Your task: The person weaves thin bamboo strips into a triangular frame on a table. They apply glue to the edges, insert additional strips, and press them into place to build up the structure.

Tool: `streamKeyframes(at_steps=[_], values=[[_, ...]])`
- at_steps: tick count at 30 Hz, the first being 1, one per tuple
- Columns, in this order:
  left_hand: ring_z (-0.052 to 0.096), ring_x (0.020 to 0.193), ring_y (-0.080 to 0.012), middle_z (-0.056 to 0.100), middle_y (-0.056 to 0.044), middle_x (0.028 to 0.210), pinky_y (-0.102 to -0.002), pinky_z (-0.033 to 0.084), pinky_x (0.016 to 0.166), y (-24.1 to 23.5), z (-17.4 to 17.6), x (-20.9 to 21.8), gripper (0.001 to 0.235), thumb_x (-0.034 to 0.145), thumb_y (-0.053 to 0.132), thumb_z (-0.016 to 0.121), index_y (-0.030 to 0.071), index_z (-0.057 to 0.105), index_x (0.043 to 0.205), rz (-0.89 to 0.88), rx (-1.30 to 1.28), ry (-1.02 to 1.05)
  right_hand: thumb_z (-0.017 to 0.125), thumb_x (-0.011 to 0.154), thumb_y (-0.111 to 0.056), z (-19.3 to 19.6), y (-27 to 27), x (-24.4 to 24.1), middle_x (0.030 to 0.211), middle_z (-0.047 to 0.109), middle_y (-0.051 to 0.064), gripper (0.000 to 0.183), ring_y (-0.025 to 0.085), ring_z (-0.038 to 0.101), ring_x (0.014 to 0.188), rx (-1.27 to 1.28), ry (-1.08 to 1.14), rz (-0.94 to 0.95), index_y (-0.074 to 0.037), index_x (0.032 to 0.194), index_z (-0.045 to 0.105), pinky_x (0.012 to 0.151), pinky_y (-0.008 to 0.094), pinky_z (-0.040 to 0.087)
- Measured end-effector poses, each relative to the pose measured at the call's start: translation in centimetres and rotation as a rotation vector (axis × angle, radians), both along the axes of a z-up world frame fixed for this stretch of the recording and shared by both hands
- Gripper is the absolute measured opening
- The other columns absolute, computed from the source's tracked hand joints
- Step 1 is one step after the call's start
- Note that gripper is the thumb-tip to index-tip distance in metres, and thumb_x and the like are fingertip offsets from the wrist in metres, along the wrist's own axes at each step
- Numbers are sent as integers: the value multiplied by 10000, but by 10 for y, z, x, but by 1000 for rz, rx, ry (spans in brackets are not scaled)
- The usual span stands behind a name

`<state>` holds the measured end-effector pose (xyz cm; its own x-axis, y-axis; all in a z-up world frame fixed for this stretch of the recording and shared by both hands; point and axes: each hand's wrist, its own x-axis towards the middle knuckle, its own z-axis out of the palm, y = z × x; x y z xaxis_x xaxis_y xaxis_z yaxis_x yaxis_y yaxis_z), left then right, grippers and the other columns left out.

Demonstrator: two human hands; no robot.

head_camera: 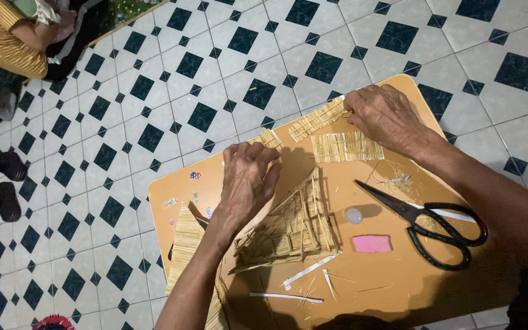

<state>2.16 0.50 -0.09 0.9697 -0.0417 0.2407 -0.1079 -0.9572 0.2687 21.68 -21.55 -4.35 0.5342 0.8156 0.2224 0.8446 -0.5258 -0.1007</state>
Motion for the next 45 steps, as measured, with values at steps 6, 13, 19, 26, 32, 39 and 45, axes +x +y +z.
streamKeyframes(at_steps=[6, 13, 19, 26, 32, 39, 45], values=[[590, 810, -259, 558, -42, 759, -478, 381, 900, 2, -4, 24, 114, 789, 173, 682, 138, 641, 890, 2, 3, 21, 729, 804, -196, 6, -4, -2, 754, 656, 75, 190, 232, 674, 804, -15, 38, -11, -122, 909, 589, 741, 348, 516], [591, 804, -230, 549, -21, 741, -450, 381, 913, 6, -16, 29, 96, 799, 196, 674, 150, 653, 881, 28, -9, 53, 715, 802, -206, 9, -21, 4, 733, 662, 36, 137, 216, 673, 814, -113, 94, -6, -141, 856, 606, 764, 341, 510], [596, 803, -238, 550, -26, 740, -459, 382, 901, 6, -9, 22, 94, 791, 182, 679, 153, 655, 877, 42, -21, 72, 716, 766, -278, 8, -21, 9, 733, 666, -4, 102, 190, 647, 806, -289, -55, 25, -224, 828, 655, 776, 354, 488], [596, 810, -238, 554, -30, 751, -454, 379, 916, 10, -11, 18, 99, 804, 202, 675, 146, 651, 883, 34, -30, 82, 623, 905, -238, 3, 5, 47, 725, 645, 63, 149, 252, 586, 787, -125, 247, -123, -149, 829, 715, 766, 397, 449], [578, 806, -260, 599, -51, 783, -446, 350, 859, 10, -4, 21, 97, 826, 172, 591, 124, 667, 864, 44, -40, 96, 553, 925, -211, 5, 34, 66, 903, 668, 85, 207, 305, 498, 988, -143, 469, -207, -104, 889, 727, 832, 470, 372], [597, 802, -240, 545, -26, 743, -461, 383, 908, 18, -14, 24, 86, 809, 198, 667, 146, 645, 874, 34, -38, 95, 606, 890, -223, -1, 41, 80, 821, 696, 116, 197, 330, 593, 938, -165, 649, -171, -112, 911, 767, 900, 502, 359], [598, 785, -223, 533, -4, 725, -466, 386, 910, 18, -18, 31, 68, 805, 178, 654, 151, 648, 867, 35, -30, 74, 647, 837, -279, -28, 48, 95, 838, 723, 114, 191, 364, 632, 991, -172, 727, -211, -143, 885, 773, 939, 544, 382]])
